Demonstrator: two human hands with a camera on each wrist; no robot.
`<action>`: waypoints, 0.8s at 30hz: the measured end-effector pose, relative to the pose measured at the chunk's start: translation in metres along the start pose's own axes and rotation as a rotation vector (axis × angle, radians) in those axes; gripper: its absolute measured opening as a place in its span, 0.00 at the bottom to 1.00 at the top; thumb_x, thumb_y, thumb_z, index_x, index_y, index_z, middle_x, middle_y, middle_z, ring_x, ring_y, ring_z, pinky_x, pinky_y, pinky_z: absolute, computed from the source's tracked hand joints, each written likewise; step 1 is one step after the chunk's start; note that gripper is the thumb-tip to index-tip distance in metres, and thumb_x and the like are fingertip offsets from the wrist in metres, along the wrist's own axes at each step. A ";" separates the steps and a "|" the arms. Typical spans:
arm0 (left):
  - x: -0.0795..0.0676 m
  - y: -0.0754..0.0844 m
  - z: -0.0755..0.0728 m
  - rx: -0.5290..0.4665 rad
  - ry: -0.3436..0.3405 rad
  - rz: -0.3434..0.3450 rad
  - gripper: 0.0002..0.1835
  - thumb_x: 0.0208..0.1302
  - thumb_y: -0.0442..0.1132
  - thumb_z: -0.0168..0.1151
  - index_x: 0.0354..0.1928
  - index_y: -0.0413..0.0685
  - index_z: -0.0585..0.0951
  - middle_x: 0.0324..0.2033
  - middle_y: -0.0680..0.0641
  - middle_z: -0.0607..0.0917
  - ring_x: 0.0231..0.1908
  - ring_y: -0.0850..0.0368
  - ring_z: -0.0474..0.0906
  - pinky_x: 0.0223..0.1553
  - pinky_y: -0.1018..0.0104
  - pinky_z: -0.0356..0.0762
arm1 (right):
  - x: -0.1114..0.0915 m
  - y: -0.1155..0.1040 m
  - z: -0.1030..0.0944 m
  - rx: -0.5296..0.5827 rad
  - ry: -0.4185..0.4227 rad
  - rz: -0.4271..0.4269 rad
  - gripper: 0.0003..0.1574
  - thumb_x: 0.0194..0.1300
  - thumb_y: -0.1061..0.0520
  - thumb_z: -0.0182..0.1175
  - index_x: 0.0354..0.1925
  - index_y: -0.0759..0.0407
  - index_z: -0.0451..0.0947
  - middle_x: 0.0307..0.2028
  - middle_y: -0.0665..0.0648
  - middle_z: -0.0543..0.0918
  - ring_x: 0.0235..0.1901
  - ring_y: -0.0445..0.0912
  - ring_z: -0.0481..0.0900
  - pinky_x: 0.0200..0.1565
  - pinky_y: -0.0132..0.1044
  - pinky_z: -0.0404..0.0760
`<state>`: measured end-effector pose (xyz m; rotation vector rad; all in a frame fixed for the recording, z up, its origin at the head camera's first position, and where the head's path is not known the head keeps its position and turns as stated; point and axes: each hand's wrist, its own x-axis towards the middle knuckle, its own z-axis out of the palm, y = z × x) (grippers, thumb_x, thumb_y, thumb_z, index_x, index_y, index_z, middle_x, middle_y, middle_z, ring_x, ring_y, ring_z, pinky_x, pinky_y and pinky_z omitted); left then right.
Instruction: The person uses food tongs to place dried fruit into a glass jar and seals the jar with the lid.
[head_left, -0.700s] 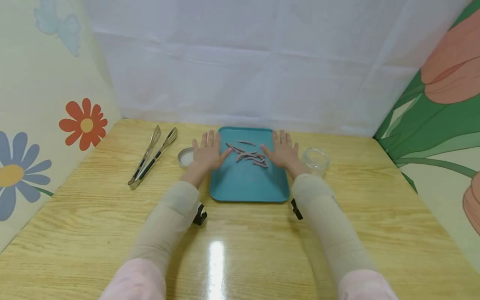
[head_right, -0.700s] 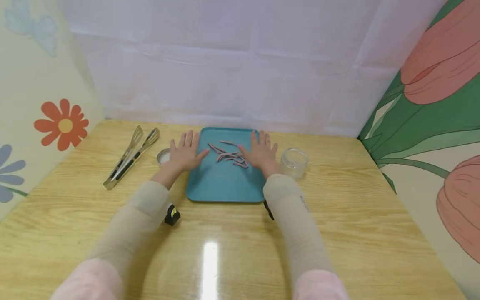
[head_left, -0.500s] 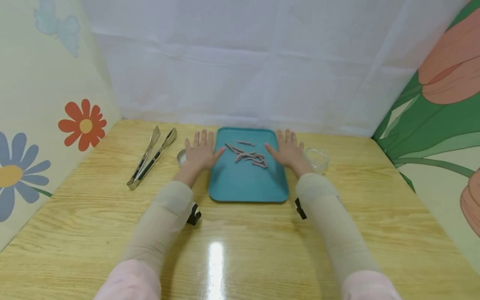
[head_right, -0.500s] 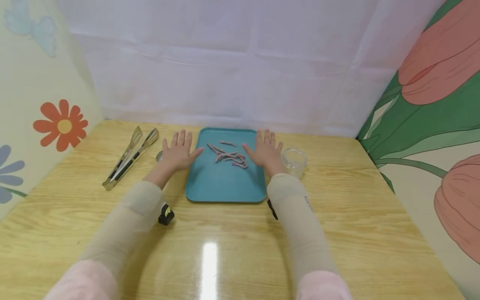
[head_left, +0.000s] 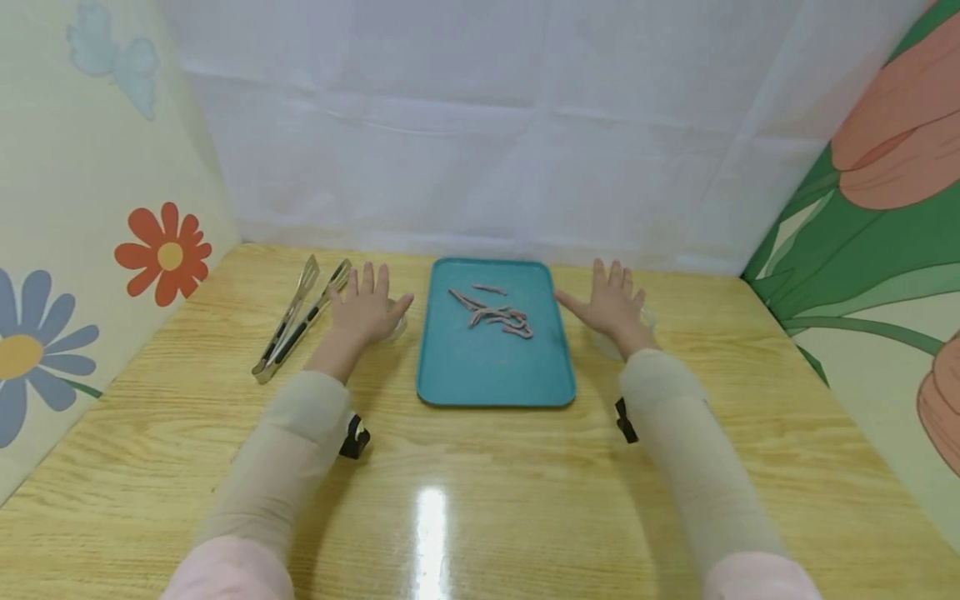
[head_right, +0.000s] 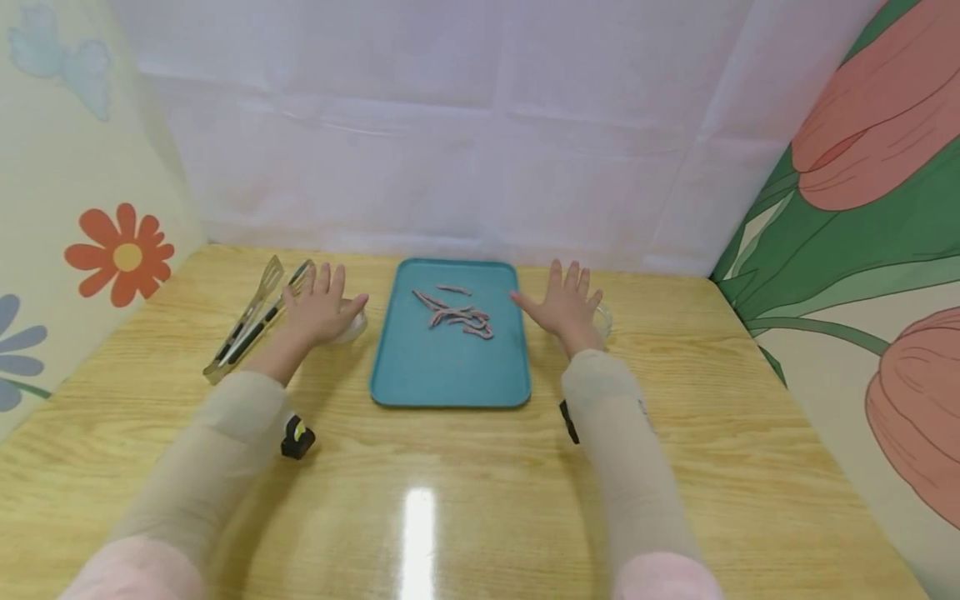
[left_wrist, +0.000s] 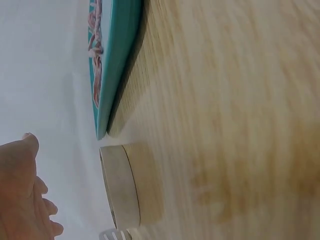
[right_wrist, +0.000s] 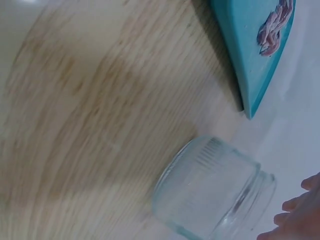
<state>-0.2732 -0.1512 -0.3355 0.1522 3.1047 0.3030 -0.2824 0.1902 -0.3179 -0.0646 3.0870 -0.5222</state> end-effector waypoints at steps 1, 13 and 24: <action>-0.001 -0.003 0.000 0.002 0.002 0.000 0.40 0.62 0.62 0.25 0.65 0.41 0.37 0.63 0.35 0.35 0.60 0.39 0.27 0.51 0.38 0.26 | 0.000 0.003 0.000 0.000 0.003 0.006 0.62 0.51 0.24 0.39 0.64 0.63 0.29 0.62 0.69 0.28 0.59 0.60 0.23 0.51 0.60 0.28; -0.024 -0.031 -0.009 -0.152 0.029 -0.005 0.41 0.61 0.63 0.26 0.64 0.40 0.34 0.62 0.33 0.34 0.60 0.38 0.26 0.49 0.37 0.23 | -0.007 0.030 -0.002 0.080 0.013 0.061 0.66 0.46 0.25 0.48 0.65 0.61 0.29 0.62 0.71 0.30 0.59 0.64 0.27 0.49 0.65 0.34; -0.041 -0.066 -0.010 -0.279 0.011 -0.079 0.43 0.60 0.64 0.23 0.63 0.36 0.32 0.59 0.28 0.33 0.58 0.35 0.25 0.47 0.34 0.24 | -0.017 0.049 0.001 0.167 0.029 0.108 0.72 0.42 0.26 0.55 0.64 0.63 0.27 0.61 0.74 0.30 0.59 0.66 0.29 0.49 0.65 0.41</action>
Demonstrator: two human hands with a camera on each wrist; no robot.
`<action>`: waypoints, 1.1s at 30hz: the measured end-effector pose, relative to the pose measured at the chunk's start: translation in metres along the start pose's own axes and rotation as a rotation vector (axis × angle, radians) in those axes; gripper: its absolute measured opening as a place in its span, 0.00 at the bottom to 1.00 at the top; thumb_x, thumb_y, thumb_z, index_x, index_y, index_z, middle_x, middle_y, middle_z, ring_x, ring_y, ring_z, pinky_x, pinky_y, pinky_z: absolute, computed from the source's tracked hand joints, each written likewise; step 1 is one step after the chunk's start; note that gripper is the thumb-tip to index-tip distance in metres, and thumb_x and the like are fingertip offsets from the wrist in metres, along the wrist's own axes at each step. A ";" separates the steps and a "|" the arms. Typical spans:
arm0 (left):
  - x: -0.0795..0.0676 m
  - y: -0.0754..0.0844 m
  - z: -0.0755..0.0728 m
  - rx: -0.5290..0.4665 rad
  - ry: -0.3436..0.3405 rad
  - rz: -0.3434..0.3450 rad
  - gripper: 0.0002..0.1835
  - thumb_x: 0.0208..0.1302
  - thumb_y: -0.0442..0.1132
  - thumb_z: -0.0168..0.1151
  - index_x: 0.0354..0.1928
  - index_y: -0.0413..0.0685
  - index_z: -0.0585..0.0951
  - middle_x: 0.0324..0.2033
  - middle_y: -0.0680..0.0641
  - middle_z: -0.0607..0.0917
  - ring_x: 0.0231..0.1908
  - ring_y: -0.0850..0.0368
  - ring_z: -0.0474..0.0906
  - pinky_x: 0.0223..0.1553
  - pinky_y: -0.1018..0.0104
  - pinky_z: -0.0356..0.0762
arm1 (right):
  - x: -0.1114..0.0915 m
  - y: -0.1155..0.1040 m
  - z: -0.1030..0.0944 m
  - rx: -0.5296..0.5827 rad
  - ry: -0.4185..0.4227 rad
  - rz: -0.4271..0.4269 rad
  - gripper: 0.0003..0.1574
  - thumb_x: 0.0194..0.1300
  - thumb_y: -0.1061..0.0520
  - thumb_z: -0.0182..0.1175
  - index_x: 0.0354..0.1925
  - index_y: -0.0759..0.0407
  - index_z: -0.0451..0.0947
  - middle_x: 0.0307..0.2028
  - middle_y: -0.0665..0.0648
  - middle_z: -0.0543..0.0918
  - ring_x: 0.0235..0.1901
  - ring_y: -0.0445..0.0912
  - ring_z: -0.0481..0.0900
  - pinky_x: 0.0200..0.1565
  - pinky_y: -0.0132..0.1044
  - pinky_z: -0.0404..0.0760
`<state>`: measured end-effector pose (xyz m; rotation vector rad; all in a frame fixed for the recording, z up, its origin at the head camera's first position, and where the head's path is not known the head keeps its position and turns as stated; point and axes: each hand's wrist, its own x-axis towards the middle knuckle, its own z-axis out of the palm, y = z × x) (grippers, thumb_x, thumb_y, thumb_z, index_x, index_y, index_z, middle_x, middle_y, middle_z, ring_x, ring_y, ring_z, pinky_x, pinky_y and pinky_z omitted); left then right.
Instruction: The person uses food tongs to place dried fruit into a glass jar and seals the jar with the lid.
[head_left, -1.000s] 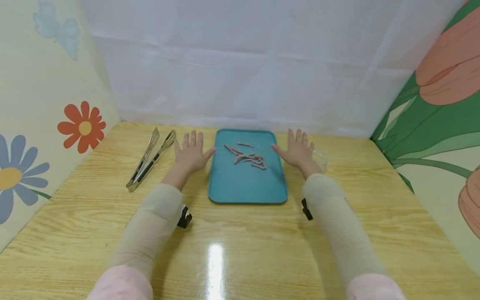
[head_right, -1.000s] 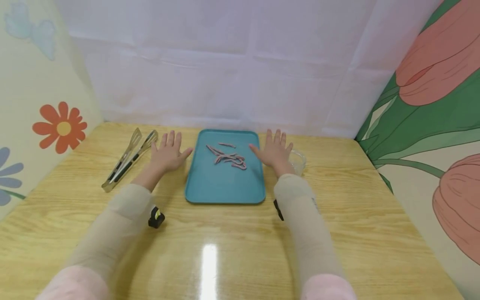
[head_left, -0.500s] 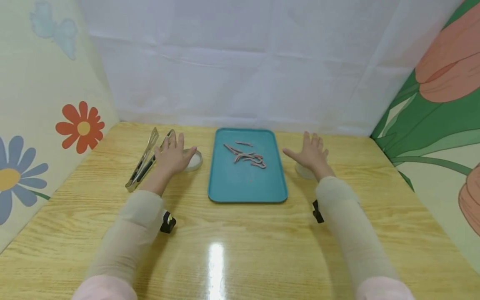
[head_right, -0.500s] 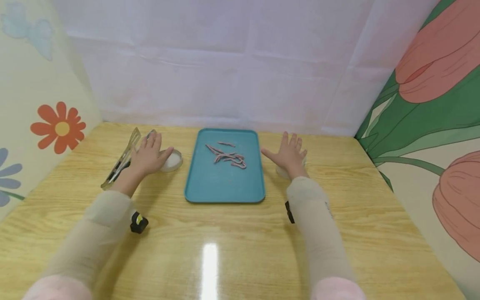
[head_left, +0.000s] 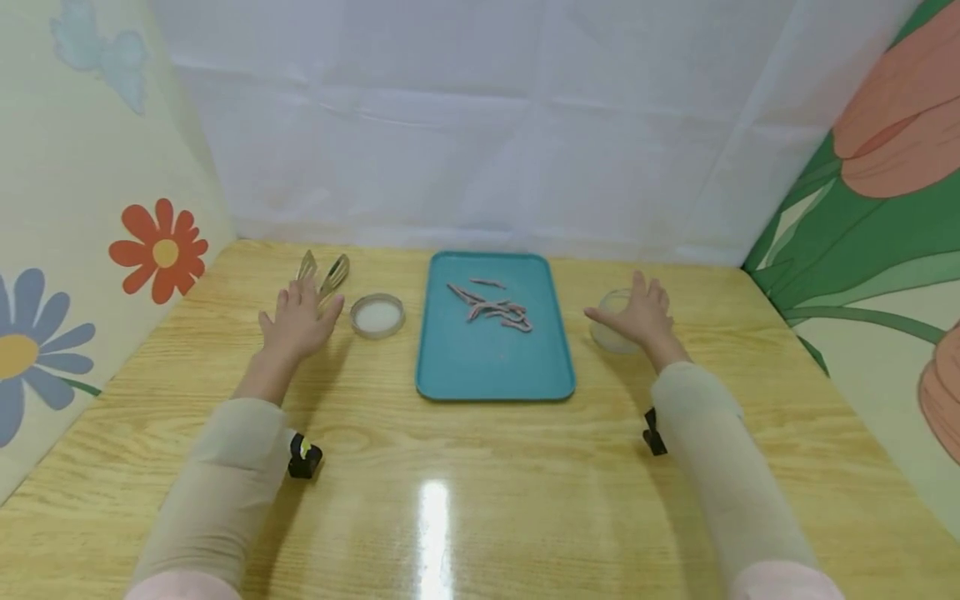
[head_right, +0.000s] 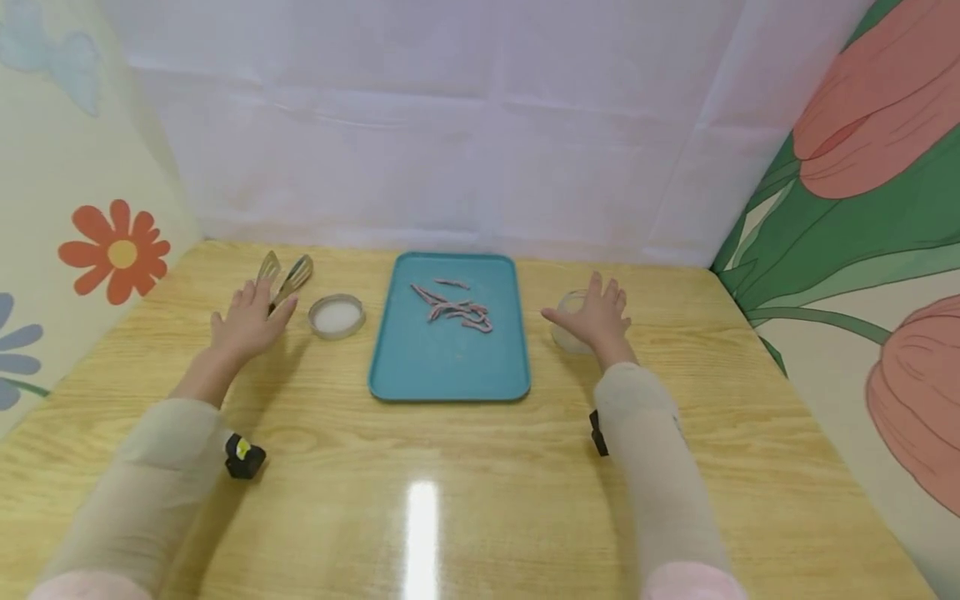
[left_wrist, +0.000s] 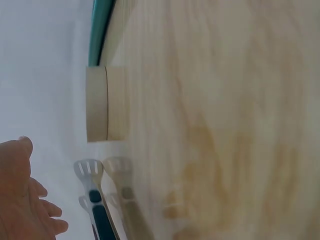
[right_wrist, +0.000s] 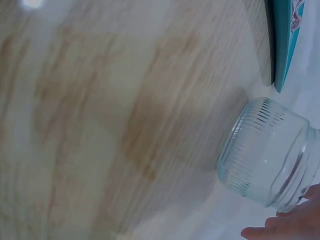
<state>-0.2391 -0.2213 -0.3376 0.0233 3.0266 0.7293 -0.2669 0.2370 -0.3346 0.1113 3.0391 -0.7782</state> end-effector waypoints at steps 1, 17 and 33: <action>-0.001 -0.003 -0.001 -0.013 -0.001 -0.009 0.43 0.60 0.64 0.23 0.63 0.35 0.32 0.59 0.28 0.33 0.58 0.35 0.25 0.46 0.34 0.24 | -0.001 0.001 0.000 0.020 0.006 0.005 0.72 0.42 0.27 0.56 0.64 0.63 0.27 0.61 0.74 0.31 0.59 0.67 0.30 0.49 0.65 0.42; -0.009 -0.031 -0.003 -0.041 0.052 -0.066 0.44 0.62 0.55 0.42 0.61 0.27 0.36 0.55 0.19 0.45 0.54 0.26 0.43 0.48 0.35 0.42 | -0.008 0.025 0.005 0.366 -0.024 0.040 0.72 0.44 0.42 0.66 0.63 0.63 0.23 0.61 0.74 0.40 0.59 0.64 0.42 0.55 0.53 0.46; -0.014 -0.043 -0.004 0.017 0.088 -0.097 0.26 0.50 0.41 0.57 0.40 0.24 0.64 0.29 0.30 0.68 0.30 0.36 0.65 0.28 0.49 0.63 | 0.003 0.051 0.014 0.536 -0.117 0.079 0.76 0.35 0.35 0.67 0.64 0.65 0.30 0.61 0.71 0.46 0.59 0.62 0.48 0.54 0.50 0.55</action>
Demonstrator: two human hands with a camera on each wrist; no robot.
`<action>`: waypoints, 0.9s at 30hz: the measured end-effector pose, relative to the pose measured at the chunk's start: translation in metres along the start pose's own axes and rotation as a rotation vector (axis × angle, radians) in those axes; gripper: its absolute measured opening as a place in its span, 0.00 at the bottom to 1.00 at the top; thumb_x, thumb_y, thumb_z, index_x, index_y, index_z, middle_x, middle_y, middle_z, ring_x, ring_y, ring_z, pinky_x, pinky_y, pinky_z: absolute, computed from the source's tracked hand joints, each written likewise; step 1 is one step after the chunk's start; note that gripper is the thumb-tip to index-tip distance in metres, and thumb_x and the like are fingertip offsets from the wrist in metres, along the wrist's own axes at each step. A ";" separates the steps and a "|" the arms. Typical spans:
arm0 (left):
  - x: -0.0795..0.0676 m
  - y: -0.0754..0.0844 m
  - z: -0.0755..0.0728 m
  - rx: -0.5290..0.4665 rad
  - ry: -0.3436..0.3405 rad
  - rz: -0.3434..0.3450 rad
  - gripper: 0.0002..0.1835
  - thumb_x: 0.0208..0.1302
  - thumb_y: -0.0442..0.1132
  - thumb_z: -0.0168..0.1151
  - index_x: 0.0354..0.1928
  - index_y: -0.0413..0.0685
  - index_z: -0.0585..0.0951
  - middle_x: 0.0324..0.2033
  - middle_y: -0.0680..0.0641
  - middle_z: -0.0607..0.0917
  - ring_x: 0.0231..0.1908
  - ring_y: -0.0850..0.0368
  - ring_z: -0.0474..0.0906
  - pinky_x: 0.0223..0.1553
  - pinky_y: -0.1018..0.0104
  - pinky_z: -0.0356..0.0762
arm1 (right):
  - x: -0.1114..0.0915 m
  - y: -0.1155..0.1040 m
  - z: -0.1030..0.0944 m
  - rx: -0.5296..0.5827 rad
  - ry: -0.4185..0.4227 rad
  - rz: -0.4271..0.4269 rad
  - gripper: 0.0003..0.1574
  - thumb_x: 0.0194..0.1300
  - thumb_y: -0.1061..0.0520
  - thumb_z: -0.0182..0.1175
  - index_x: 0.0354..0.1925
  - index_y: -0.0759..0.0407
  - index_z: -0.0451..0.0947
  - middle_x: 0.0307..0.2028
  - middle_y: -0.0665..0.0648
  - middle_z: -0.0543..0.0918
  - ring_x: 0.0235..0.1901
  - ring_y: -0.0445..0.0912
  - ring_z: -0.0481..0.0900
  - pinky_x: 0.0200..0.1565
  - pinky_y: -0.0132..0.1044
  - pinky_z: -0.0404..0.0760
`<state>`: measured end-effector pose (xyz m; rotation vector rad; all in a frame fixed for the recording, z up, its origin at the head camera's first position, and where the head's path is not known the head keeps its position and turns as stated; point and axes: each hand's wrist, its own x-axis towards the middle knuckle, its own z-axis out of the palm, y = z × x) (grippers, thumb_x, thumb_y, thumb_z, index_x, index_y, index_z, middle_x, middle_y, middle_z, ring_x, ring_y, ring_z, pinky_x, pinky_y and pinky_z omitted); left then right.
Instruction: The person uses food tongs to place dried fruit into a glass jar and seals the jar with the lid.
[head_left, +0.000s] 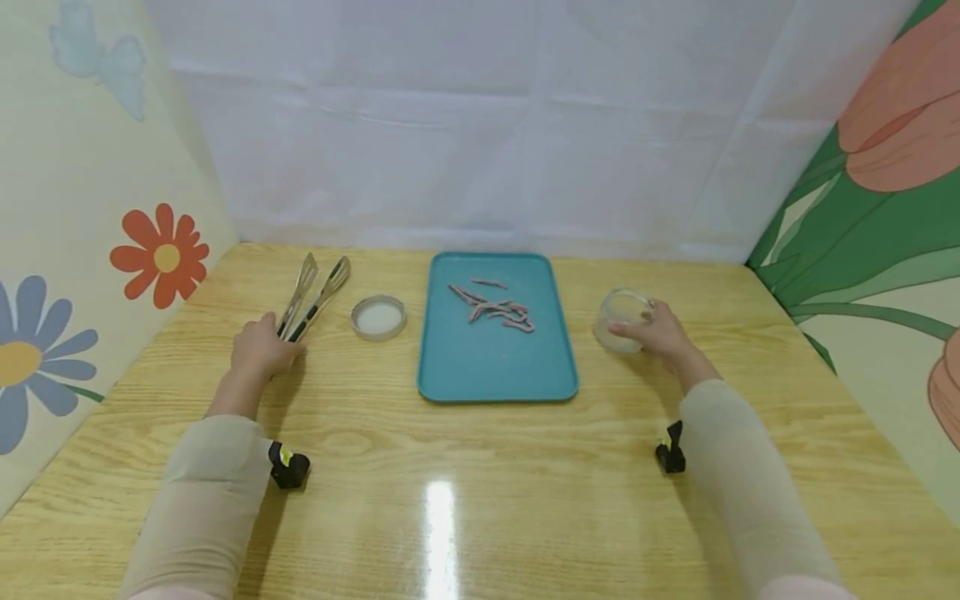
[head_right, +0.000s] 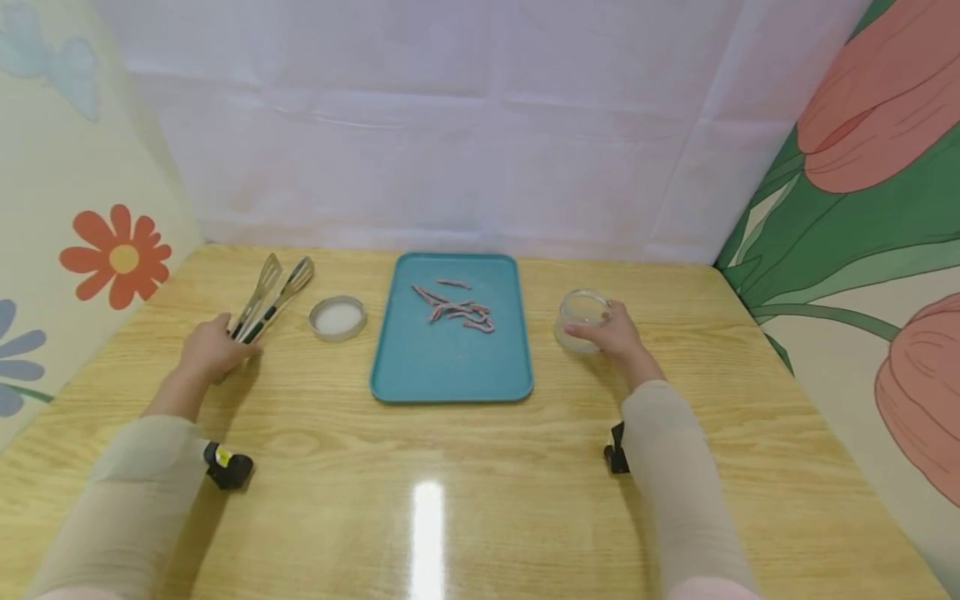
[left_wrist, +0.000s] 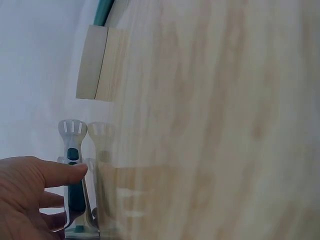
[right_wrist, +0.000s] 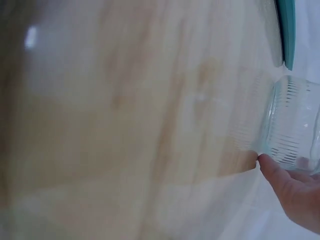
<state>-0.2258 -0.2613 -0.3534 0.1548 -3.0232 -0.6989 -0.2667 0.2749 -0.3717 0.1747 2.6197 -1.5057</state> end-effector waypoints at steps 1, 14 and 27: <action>0.000 -0.001 0.000 0.010 0.005 0.003 0.23 0.49 0.41 0.57 0.38 0.25 0.65 0.27 0.32 0.68 0.28 0.37 0.65 0.27 0.51 0.63 | 0.003 0.004 0.000 0.013 -0.003 0.002 0.76 0.33 0.34 0.67 0.64 0.65 0.31 0.61 0.71 0.47 0.58 0.61 0.49 0.53 0.49 0.57; 0.005 -0.001 0.007 0.050 0.058 -0.010 0.18 0.52 0.42 0.56 0.29 0.29 0.68 0.23 0.35 0.69 0.26 0.41 0.66 0.25 0.54 0.62 | -0.009 0.000 -0.010 0.071 -0.087 0.072 0.73 0.36 0.38 0.68 0.65 0.61 0.32 0.62 0.66 0.45 0.58 0.59 0.52 0.51 0.51 0.59; -0.002 -0.007 0.005 -0.010 0.091 -0.138 0.14 0.51 0.37 0.45 0.32 0.28 0.67 0.28 0.33 0.66 0.28 0.39 0.65 0.21 0.54 0.63 | -0.015 -0.016 -0.008 0.048 -0.132 0.060 0.64 0.47 0.46 0.64 0.64 0.65 0.32 0.62 0.69 0.44 0.58 0.61 0.50 0.52 0.50 0.59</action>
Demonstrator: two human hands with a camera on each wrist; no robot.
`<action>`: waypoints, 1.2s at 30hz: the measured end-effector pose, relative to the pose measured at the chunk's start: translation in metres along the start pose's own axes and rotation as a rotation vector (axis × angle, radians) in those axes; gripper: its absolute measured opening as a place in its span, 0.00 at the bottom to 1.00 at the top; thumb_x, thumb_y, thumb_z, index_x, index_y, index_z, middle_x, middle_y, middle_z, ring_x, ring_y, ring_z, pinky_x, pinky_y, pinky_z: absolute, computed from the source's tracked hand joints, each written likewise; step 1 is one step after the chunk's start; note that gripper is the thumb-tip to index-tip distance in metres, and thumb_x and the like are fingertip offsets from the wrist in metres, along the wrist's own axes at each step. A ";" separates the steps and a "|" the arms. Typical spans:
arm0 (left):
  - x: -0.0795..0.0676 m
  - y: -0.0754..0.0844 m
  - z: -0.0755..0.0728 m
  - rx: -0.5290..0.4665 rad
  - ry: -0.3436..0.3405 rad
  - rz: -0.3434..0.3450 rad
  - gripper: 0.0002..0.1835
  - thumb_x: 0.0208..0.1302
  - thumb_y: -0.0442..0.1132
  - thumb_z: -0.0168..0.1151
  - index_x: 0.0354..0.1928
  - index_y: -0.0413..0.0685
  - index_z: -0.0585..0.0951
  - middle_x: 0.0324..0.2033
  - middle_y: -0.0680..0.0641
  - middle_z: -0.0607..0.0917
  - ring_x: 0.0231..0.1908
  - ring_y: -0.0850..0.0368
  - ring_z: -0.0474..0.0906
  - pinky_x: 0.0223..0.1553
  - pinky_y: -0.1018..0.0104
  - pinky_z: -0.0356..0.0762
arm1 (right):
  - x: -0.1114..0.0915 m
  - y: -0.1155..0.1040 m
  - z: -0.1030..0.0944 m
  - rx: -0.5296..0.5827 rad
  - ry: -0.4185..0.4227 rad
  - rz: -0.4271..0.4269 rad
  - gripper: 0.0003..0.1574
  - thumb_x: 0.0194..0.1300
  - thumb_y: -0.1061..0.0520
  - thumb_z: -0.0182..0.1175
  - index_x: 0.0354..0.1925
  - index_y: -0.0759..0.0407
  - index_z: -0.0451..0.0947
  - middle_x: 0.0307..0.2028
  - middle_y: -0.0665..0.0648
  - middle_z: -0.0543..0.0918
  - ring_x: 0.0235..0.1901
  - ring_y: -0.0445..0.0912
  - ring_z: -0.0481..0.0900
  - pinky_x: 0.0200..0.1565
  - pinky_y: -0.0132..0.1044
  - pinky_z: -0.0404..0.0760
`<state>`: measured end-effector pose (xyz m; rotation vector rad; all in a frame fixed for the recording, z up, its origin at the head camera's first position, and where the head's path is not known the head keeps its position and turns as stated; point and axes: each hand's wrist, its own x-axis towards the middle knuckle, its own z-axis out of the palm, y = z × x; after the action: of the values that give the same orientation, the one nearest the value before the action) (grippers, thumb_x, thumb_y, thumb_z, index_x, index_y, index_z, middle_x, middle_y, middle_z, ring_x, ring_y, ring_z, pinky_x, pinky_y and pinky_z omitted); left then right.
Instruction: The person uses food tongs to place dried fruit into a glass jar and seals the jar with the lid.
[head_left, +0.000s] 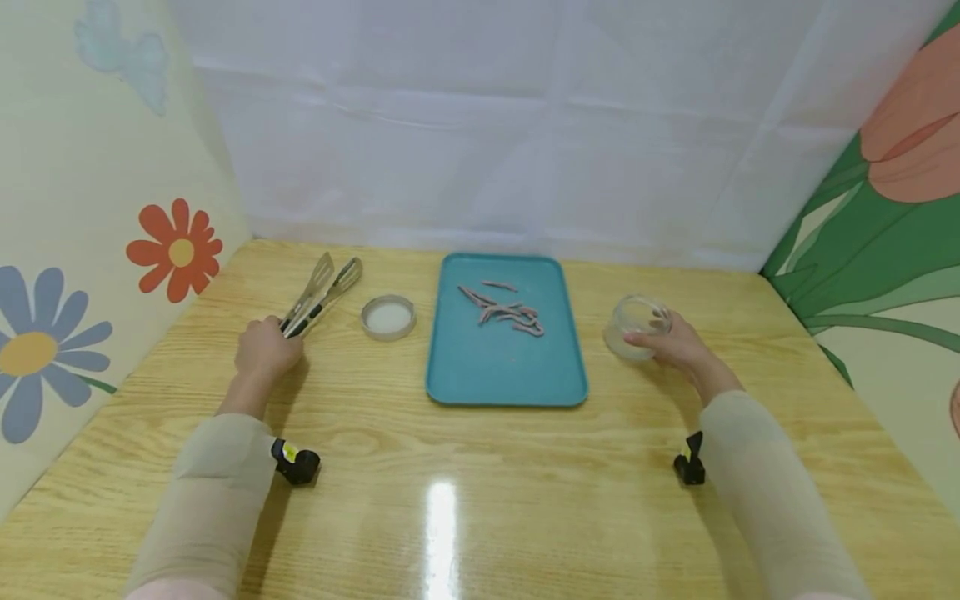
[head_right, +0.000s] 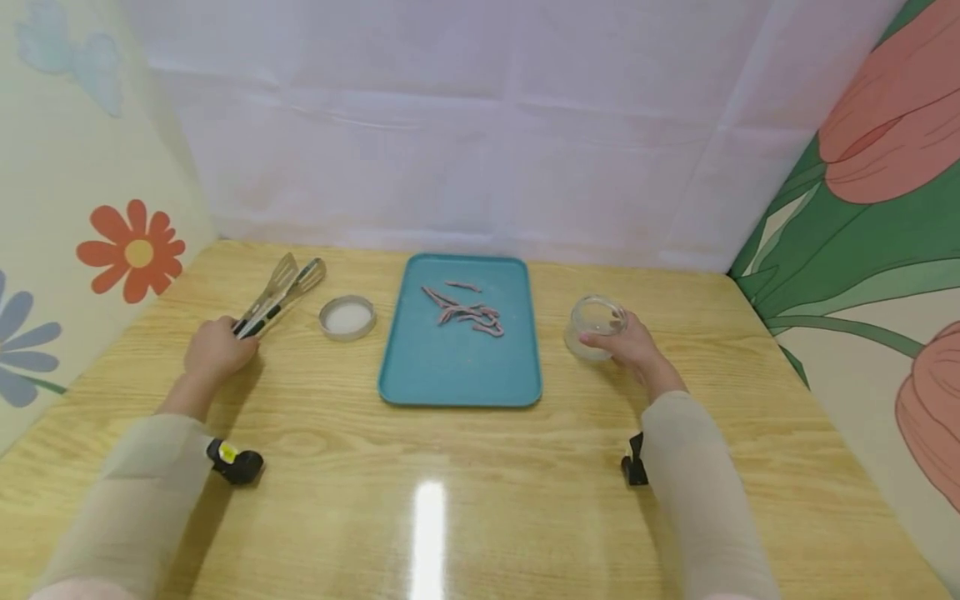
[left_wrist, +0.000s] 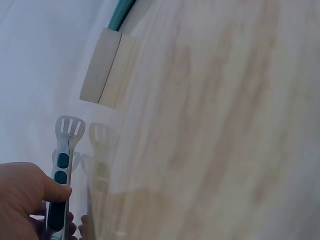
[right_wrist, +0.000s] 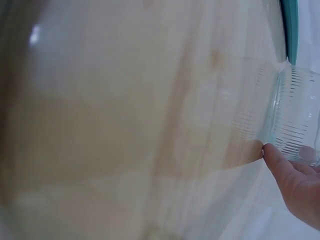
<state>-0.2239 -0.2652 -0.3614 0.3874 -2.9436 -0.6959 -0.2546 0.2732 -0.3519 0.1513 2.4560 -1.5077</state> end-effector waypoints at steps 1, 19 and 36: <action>0.000 -0.001 -0.001 -0.002 -0.004 -0.011 0.14 0.51 0.38 0.45 0.32 0.29 0.67 0.28 0.33 0.66 0.29 0.39 0.65 0.20 0.54 0.63 | 0.000 0.000 0.000 0.001 0.000 0.001 0.64 0.47 0.45 0.65 0.64 0.65 0.33 0.62 0.69 0.44 0.58 0.61 0.50 0.52 0.51 0.59; -0.011 0.003 -0.015 0.024 0.085 0.034 0.27 0.60 0.55 0.46 0.35 0.31 0.70 0.25 0.37 0.69 0.23 0.45 0.66 0.17 0.59 0.62 | 0.001 0.001 0.000 -0.011 -0.003 -0.031 0.64 0.46 0.45 0.65 0.64 0.68 0.35 0.62 0.70 0.45 0.58 0.61 0.51 0.51 0.51 0.60; -0.025 0.040 -0.014 0.048 0.242 0.230 0.26 0.60 0.55 0.47 0.33 0.32 0.72 0.26 0.39 0.70 0.22 0.46 0.66 0.15 0.58 0.61 | 0.000 0.003 0.000 -0.046 -0.002 -0.025 0.65 0.46 0.42 0.64 0.63 0.69 0.33 0.62 0.70 0.44 0.58 0.61 0.51 0.51 0.49 0.60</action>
<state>-0.2063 -0.2298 -0.3313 0.1226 -2.7201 -0.5101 -0.2540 0.2750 -0.3546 0.1106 2.4974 -1.4590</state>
